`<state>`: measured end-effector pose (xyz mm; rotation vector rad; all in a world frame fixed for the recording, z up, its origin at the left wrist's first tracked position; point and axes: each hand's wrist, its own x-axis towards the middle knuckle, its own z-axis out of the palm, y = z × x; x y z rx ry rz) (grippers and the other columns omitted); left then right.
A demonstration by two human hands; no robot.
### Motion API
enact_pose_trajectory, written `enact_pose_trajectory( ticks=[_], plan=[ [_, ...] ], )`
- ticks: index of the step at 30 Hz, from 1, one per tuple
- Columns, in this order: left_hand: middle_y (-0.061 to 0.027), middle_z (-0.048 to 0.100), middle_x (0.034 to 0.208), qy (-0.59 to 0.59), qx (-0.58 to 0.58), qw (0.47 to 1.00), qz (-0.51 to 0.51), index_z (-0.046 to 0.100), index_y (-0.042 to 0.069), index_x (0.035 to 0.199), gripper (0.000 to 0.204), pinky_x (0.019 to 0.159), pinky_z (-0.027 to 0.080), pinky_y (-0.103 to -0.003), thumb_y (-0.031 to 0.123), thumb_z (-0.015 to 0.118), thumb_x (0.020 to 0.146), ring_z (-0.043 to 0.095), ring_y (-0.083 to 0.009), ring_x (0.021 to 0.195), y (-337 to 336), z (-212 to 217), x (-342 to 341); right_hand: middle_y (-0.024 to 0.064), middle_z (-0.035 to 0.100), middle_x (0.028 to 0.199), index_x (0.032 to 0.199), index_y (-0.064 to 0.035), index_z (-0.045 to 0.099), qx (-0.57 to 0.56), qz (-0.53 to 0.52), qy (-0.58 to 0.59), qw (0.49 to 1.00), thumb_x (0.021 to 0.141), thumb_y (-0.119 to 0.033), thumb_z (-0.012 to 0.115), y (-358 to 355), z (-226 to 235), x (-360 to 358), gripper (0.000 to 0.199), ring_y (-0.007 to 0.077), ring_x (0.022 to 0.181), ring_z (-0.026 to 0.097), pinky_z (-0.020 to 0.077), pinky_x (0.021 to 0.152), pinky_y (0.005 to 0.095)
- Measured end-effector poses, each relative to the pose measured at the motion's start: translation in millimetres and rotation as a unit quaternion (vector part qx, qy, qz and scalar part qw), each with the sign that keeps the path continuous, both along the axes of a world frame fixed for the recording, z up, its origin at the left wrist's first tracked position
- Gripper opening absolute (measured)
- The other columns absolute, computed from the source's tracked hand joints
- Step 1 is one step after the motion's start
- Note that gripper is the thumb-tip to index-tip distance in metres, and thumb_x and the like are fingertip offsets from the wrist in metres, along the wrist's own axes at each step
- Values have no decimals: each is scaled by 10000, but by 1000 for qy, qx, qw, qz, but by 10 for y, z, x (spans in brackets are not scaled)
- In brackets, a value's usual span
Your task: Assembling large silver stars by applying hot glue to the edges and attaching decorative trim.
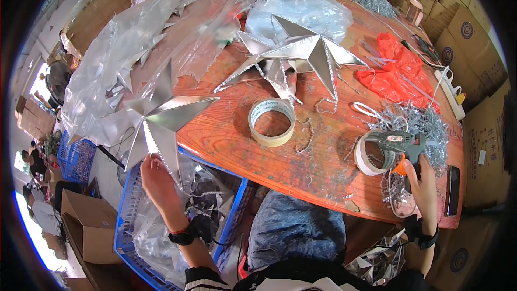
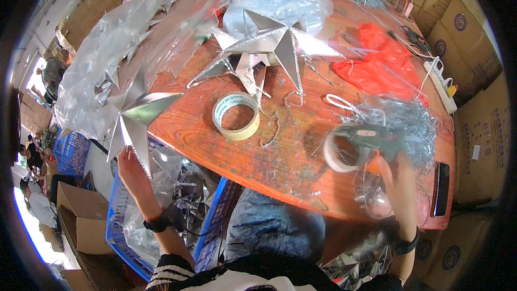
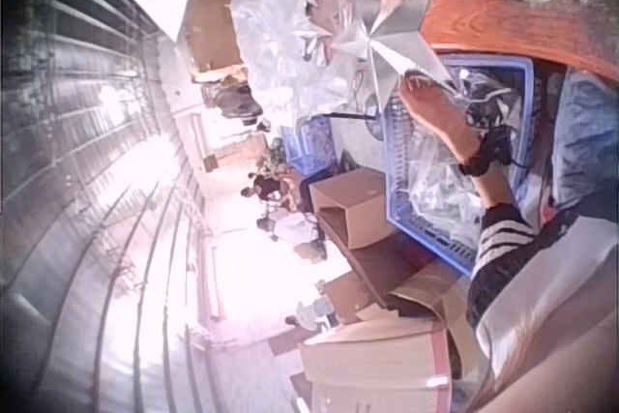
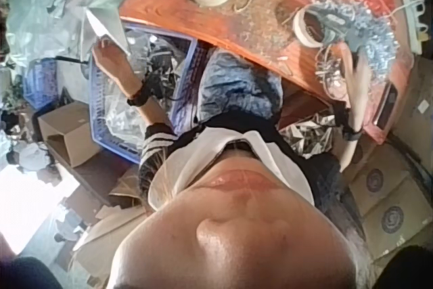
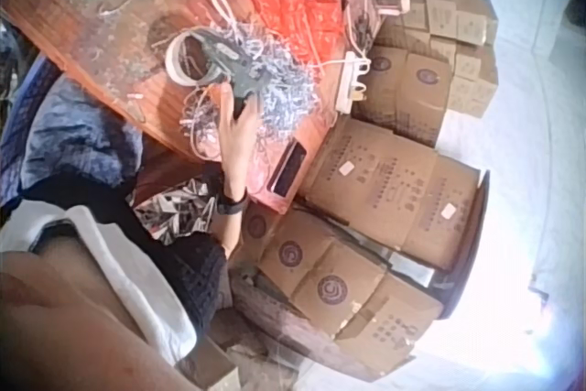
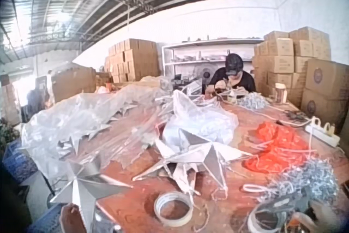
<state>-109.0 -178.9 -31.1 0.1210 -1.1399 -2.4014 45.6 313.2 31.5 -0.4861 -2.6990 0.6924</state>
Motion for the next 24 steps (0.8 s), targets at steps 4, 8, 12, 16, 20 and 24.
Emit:
enact_pose_trajectory(
  ticks=[4, 8, 12, 16, 20, 24],
  plan=[
    [-72, 573, 894, -1, 16, 999, 32, 556, -27, 949, 144, 726, 482, -194, 105, 523, 903, 568, -122, 838, 8, 65, 139, 170, 545, 927, 988, 13, 549, 133, -83, 62, 986, 865, -167, 590, -195, 341, -36, 221, 320, 856, 534, 423, 743, 367],
    [-73, 561, 939, -8, 14, 999, 31, 549, -32, 988, 168, 758, 468, -193, 111, 512, 907, 547, -128, 917, 79, -50, 182, 160, 542, 967, 1013, -8, 538, 134, 69, 64, 987, 819, -133, 623, -575, 896, -365, 246, 338, 924, 536, 422, 810, 375],
    [-63, 535, 985, -65, -78, 990, 100, 539, -19, 999, 160, 873, 421, -238, 99, 467, 918, 528, -136, 959, 176, -153, 237, 143, 556, 972, 1023, -6, 539, 142, 345, 35, 927, 823, -106, 601, -989, 1158, -1228, 233, 314, 939, 547, 434, 804, 361],
    [-22, 539, 891, -106, -63, 989, 82, 523, 31, 966, 126, 820, 417, -235, 121, 443, 930, 538, -96, 894, 415, -35, 314, 148, 556, 981, 1029, -17, 540, 170, 476, 70, 860, 846, -138, 570, -1186, 1014, -2205, 222, 335, 940, 544, 439, 799, 393],
    [-28, 541, 926, -136, -5, 989, 62, 512, 28, 1005, 148, 821, 434, -237, 139, 452, 929, 539, -98, 906, 392, -32, 412, 142, 568, 960, 995, -15, 547, 186, 533, 96, 820, 850, -139, 562, -1253, 840, -2674, 191, 336, 902, 551, 446, 787, 395],
    [-40, 525, 962, -115, -30, 991, 63, 509, 19, 1041, 187, 848, 433, -231, 158, 451, 931, 535, -106, 923, 312, -126, 458, 125, 575, 932, 979, -20, 550, 168, 523, 93, 831, 857, -132, 550, -1297, 663, -2765, 166, 324, 874, 559, 445, 764, 391]
  ],
)
